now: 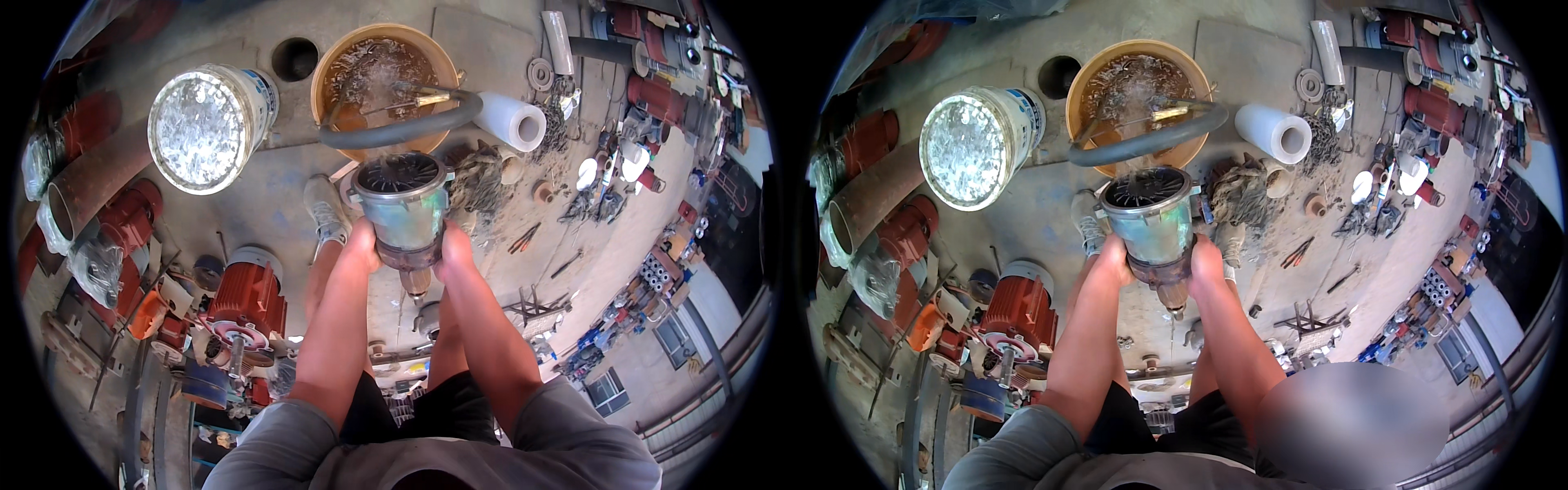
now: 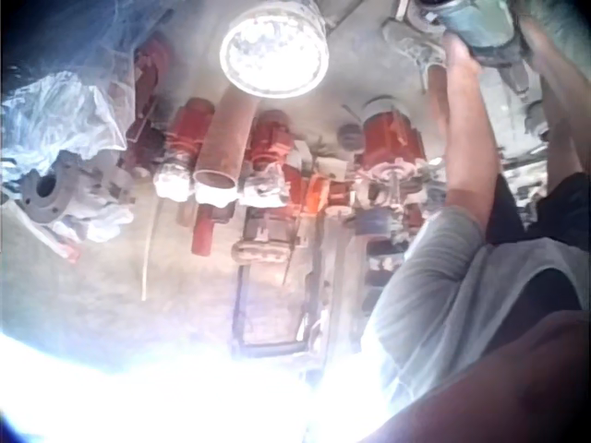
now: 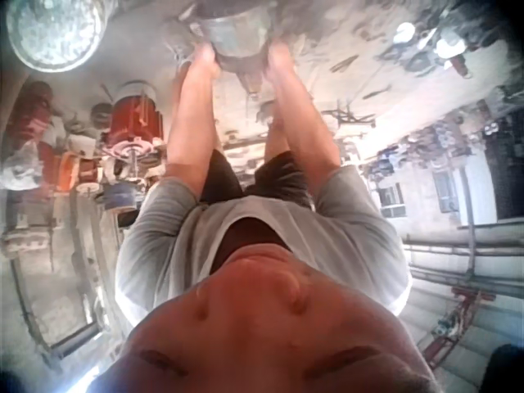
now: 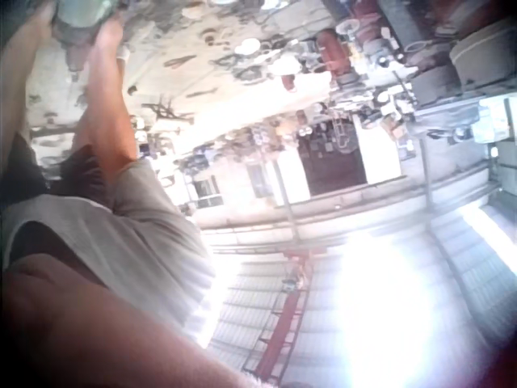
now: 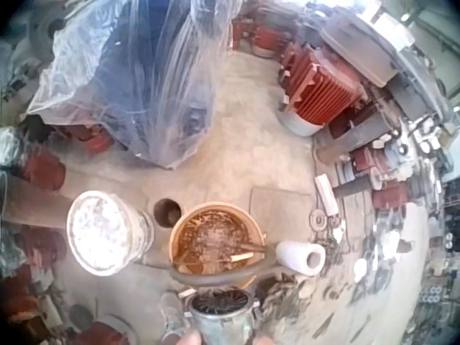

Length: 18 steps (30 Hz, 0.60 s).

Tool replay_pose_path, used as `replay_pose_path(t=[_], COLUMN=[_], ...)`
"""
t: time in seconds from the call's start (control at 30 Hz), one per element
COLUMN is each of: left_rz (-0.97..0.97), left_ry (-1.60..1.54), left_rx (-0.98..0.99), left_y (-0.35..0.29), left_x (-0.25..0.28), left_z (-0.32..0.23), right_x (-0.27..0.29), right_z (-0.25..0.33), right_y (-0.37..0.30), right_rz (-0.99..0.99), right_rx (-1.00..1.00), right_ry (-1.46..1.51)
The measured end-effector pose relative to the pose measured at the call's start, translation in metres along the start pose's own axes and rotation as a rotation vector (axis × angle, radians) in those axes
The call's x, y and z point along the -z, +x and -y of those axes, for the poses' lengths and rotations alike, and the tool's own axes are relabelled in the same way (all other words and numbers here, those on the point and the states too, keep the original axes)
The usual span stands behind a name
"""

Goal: The person cleans a circular metal component with a wire brush, dipping the brush into a bucket of liquid and scrubbing the surface. They also handle a cylindrical metal part, wiping it with a cloth and inspecting it. The person repeatedly scrubs the circular component and wipes the cylindrical part throughout the clip.

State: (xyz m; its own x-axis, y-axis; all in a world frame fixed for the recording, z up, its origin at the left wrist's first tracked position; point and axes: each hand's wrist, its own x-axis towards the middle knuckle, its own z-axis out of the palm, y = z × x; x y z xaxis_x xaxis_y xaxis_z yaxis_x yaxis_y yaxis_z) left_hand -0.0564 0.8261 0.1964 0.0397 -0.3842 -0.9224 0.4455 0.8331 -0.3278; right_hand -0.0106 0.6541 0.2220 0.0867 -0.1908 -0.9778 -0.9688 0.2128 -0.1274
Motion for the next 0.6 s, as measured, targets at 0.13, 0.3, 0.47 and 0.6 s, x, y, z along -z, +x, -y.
replay_pose_path(t=[0.13,0.3,0.47,0.6], left_rz=[0.008,0.154,0.135,0.321], left_ry=[0.032,0.027,0.112,0.044], left_rx=[0.134,0.158,0.220,0.256], left_y=[-0.010,0.004,-0.005,0.022], left_x=[-0.018,-0.019,-0.033,-0.023], left_z=[-0.004,0.005,-0.003,0.004], right_x=[0.006,-0.011,-0.013,-0.017], right_z=[0.010,0.037,0.049,0.060], right_y=[-0.017,-0.076,-0.088,-0.087], right_rz=[-0.103,-0.130,-0.151,-0.174], right_rx=[0.057,0.127,0.183,0.203], right_ry=[-0.036,-0.029,-0.102,-0.168])
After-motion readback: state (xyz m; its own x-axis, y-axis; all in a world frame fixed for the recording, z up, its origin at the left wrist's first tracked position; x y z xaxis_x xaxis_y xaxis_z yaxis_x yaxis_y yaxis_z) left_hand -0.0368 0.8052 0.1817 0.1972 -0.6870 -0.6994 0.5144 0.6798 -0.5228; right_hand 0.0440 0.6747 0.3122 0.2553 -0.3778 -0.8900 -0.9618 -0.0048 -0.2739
